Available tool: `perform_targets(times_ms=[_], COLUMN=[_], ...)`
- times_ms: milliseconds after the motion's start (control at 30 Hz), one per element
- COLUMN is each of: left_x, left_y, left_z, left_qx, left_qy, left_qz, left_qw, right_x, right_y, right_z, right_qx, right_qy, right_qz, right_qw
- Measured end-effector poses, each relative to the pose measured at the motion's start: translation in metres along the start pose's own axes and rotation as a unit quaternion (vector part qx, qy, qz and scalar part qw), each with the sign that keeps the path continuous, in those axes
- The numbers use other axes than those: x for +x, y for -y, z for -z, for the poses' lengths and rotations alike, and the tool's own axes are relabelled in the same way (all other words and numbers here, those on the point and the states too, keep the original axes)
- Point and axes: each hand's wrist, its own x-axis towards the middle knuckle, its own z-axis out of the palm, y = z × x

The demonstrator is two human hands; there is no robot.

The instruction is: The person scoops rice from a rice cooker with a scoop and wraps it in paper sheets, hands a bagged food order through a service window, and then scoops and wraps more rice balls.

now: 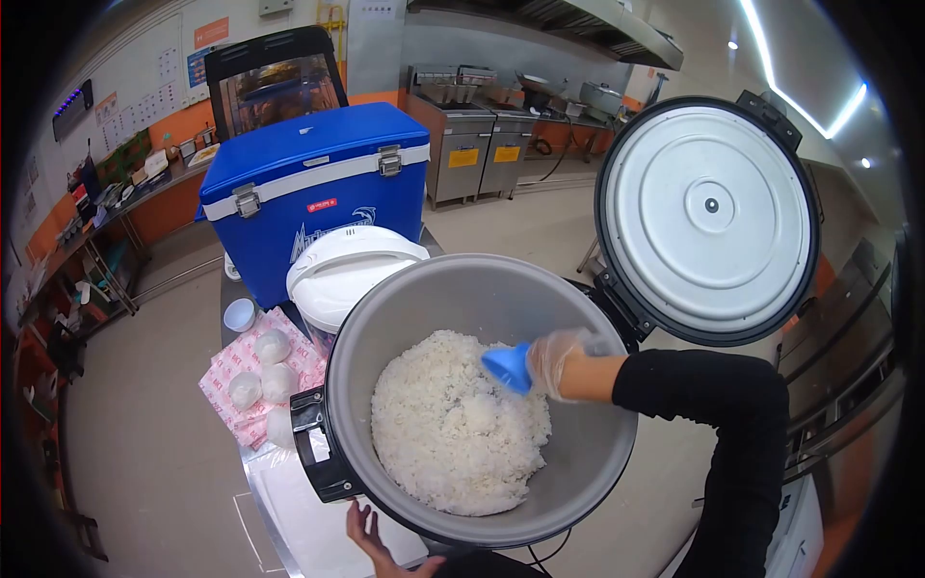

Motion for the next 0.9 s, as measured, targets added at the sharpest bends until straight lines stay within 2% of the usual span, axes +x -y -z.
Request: perform_targets(times_ms=[33, 67, 133, 233, 367, 467, 567, 667, 833, 900], left_x=[0.000, 0.001, 0.004, 0.004, 0.005, 0.003, 0.004, 0.004, 0.013, 0.010], left_y=[-0.006, -0.013, -0.025, -0.020, -0.027, -0.027, -0.025, -0.020, -0.048, -0.032], left_z=[-0.007, -0.013, -0.020, -0.027, -0.025, -0.024, -0.022, -0.023, -0.026, -0.025], left_qx=[-0.008, -0.016, -0.014, 0.044, 0.070, 0.084, 0.090, 0.086, 0.000, 0.103], left_qy=[0.001, 0.001, 0.000, -0.056, -0.064, -0.064, -0.065, -0.069, -0.094, -0.088], left_qz=[0.007, 0.013, 0.028, 0.034, 0.045, 0.053, 0.051, 0.049, 0.047, 0.008], left_qw=[1.000, 1.000, 1.000, 0.997, 0.994, 0.993, 0.992, 0.993, 0.994, 0.991], right_x=[-0.006, -0.017, -0.014, -0.029, -0.059, -0.076, -0.086, -0.106, -0.125, -0.132], right_y=[0.011, 0.030, 0.033, 0.054, 0.077, 0.075, 0.071, 0.067, 0.066, 0.066], right_z=[0.006, 0.029, 0.022, 0.026, 0.053, 0.061, 0.070, 0.081, 0.106, 0.118], right_qx=[0.050, 0.027, -0.066, 0.045, 0.185, 0.278, 0.304, 0.353, 0.387, 0.386], right_qy=[0.050, 0.075, 0.101, 0.117, 0.136, 0.126, 0.117, 0.025, 0.041, 0.036], right_qz=[-0.012, -0.045, 0.202, 0.194, 0.177, 0.123, 0.128, 0.153, 0.156, 0.163], right_qw=[0.997, 0.996, 0.972, 0.973, 0.957, 0.944, 0.937, 0.923, 0.908, 0.907])
